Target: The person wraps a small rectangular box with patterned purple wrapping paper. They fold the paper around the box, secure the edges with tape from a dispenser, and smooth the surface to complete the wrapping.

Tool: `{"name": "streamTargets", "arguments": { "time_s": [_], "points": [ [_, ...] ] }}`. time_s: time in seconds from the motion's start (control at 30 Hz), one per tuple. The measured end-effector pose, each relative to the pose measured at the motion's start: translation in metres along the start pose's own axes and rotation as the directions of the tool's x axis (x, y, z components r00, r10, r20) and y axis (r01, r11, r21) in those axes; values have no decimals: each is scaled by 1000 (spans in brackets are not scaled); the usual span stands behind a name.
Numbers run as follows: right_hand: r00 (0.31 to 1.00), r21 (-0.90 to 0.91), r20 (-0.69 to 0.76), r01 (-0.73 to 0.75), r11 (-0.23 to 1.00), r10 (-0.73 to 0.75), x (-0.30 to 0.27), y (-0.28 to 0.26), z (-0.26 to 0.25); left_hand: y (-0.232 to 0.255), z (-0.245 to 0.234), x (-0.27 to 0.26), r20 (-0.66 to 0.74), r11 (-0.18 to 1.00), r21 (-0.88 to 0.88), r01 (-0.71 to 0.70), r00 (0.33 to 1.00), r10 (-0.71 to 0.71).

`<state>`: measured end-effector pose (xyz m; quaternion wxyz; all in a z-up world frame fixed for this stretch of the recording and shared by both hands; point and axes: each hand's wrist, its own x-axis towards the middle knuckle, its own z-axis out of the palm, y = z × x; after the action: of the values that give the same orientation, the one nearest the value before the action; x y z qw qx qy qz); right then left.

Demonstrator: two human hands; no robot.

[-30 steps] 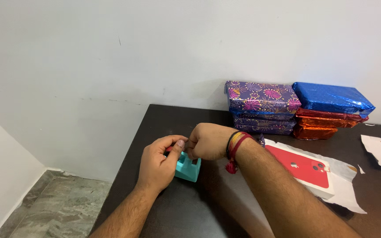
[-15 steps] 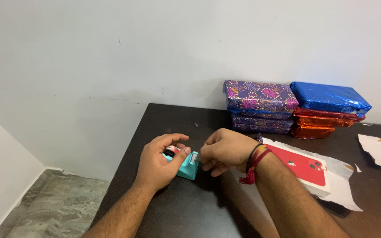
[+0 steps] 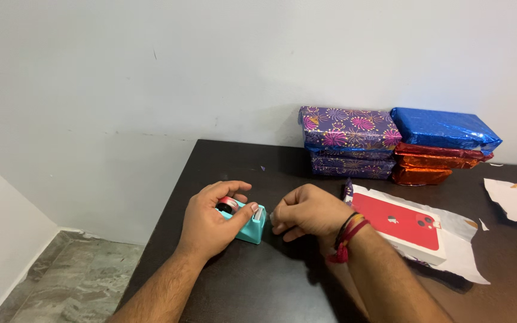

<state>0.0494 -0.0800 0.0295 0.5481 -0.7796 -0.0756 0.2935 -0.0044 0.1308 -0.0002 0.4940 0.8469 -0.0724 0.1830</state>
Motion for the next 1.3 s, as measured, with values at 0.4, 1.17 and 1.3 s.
{"name": "streamTargets", "arguments": {
  "time_s": [0.4,1.17,1.3],
  "points": [
    [999,194,-43,36,980,-28,-1,24,-2,3,0,-3,-91,985,131,-113,988,125],
    [909,-263,-356,124,957,-215,-115,73,-118,80,120,-2,323,929,90,-359,893,314],
    [919,-276,-331,121,954,-212,-117,67,-117,77,126,5,312,961,106,-256,926,212]
  ]
}}
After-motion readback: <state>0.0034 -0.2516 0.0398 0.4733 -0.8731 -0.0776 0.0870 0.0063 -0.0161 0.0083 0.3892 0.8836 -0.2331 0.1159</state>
